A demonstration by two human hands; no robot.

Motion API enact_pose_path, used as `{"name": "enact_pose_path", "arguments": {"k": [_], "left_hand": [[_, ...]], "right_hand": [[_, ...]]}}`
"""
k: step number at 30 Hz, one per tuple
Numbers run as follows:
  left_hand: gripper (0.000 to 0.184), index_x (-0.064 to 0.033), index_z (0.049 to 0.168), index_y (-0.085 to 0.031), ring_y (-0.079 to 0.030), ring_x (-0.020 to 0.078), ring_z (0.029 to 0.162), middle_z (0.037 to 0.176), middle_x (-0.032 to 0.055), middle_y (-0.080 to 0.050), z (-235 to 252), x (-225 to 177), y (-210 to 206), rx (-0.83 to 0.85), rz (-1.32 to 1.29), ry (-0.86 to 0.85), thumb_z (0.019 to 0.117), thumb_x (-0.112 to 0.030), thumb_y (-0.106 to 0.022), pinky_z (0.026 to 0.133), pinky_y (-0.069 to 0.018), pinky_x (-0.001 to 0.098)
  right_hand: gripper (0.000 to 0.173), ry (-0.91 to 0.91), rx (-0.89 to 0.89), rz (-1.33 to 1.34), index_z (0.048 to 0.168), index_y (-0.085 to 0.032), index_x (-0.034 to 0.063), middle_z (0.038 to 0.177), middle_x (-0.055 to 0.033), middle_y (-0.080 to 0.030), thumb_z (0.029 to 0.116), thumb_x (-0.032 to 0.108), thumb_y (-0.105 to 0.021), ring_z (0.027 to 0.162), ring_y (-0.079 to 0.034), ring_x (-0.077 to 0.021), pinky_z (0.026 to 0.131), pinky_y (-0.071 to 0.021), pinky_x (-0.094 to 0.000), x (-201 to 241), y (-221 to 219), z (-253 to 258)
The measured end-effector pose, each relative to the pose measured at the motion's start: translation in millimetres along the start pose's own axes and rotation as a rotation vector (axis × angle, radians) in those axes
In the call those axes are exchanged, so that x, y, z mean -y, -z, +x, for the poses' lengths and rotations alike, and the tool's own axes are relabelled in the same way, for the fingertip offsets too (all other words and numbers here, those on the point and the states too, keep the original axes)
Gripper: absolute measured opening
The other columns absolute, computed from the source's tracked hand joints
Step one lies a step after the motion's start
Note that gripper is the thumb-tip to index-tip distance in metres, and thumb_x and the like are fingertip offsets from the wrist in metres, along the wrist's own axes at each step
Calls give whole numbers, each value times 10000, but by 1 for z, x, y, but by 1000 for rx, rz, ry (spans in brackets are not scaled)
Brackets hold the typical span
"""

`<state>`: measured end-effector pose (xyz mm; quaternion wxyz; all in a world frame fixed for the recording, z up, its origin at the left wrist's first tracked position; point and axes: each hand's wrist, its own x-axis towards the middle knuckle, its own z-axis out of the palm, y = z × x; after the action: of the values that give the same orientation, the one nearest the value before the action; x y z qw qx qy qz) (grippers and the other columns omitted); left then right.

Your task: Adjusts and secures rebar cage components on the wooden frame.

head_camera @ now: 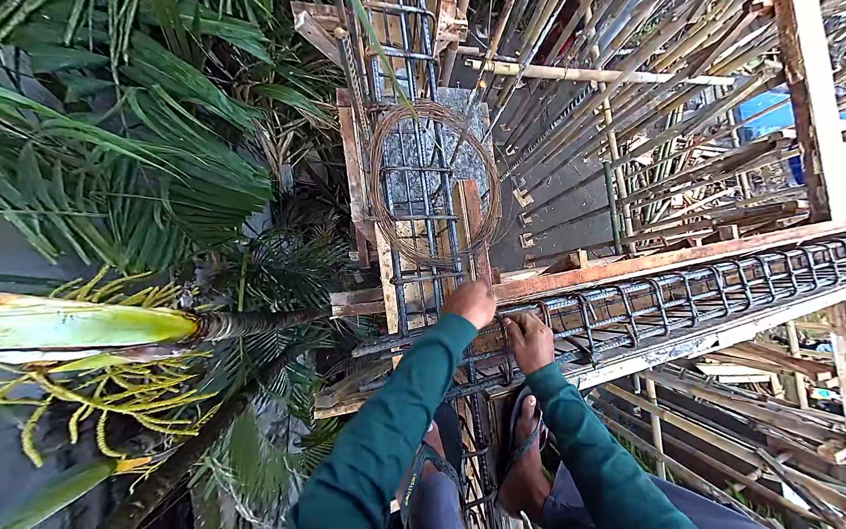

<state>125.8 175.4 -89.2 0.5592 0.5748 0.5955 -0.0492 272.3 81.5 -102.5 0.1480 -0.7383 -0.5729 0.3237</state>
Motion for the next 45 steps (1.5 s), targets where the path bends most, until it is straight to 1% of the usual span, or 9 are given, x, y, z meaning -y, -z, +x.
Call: {"name": "enact_pose_path", "arguments": {"k": [5, 9, 12, 17, 21, 25, 30, 37, 45], "left_hand": [[259, 27, 1109, -699, -648, 407, 1162, 1221, 233, -677, 20, -59, 13, 190, 465, -134, 999, -186, -601, 899, -515, 633], [276, 51, 1101, -693, -646, 422, 1136, 1182, 247, -679, 38, -89, 17, 363, 723, -290, 942, -174, -704, 904, -502, 644], [313, 76, 1028, -697, -663, 422, 1073, 1101, 267, -687, 57, -78, 24, 354, 624, -311, 959, -229, -684, 895, -512, 637], [336, -4, 1202, -704, -648, 386, 1173, 1192, 233, -691, 48, -48, 49, 122, 109, -433, 1070, -240, -504, 1009, -483, 618], [297, -27, 1157, -716, -681, 330, 1083, 1111, 183, -712, 13, -11, 40, -164, -252, -448, 1068, -218, -508, 963, -515, 584], [268, -28, 1126, -687, -681, 333, 866, 988, 191, -690, -39, 26, 11, -331, -426, -329, 1083, -231, -517, 789, -558, 554], [283, -58, 1186, -713, -688, 297, 1044, 1149, 154, -699, -64, 53, -36, -172, -415, -149, 1069, -250, -541, 938, -550, 548], [301, -78, 1206, -725, -627, 317, 1211, 1225, 151, -691, -74, 53, -63, -143, -91, -205, 1067, -243, -515, 1049, -483, 516], [404, -31, 1251, -706, -482, 404, 1369, 1383, 198, -601, -29, 53, -42, -272, 289, -357, 993, -340, -676, 1132, -364, 598]], "right_hand": [[202, 464, 214, -513, 1033, -736, -66, 1045, -248, -727, 971, 28, -569, 960, -737, -412, 807, -614, -538, 16, 9, 10], [269, 407, 709, -809, 1182, -674, -95, 1226, -295, -673, 1024, -10, -475, 1198, -637, -466, 990, -507, -614, 72, 27, 37], [288, 440, 823, -922, 1254, -675, -43, 1377, -234, -621, 1019, -17, -511, 1376, -507, -419, 1169, -364, -571, 69, 32, 52], [239, 424, 875, -1107, 1190, -719, 25, 1197, -191, -695, 1012, 53, -563, 1255, -581, -407, 1031, -459, -587, 60, 30, 65], [302, -31, 840, -897, 1048, -742, 15, 1098, -242, -721, 1037, 250, -553, 1068, -685, -451, 864, -514, -710, 67, 21, 74], [340, -317, 868, -631, 969, -723, -6, 811, -104, -716, 1037, 304, -603, 665, -666, -198, 679, -557, -406, 38, 3, 105], [347, 139, 597, -726, 1252, -709, 52, 1317, -229, -645, 1004, 287, -653, 1285, -561, -455, 1048, -419, -712, 98, 72, 89], [353, -241, -270, -29, 1313, -596, -35, 1254, -224, -655, 1064, 204, -521, 1091, -670, -305, 935, -553, -524, -11, 220, 11], [553, -767, 175, 96, 1440, -496, -37, 1443, -252, -546, 915, -7, -667, 1187, -646, -369, 968, -552, -534, -131, 92, -69]]}}
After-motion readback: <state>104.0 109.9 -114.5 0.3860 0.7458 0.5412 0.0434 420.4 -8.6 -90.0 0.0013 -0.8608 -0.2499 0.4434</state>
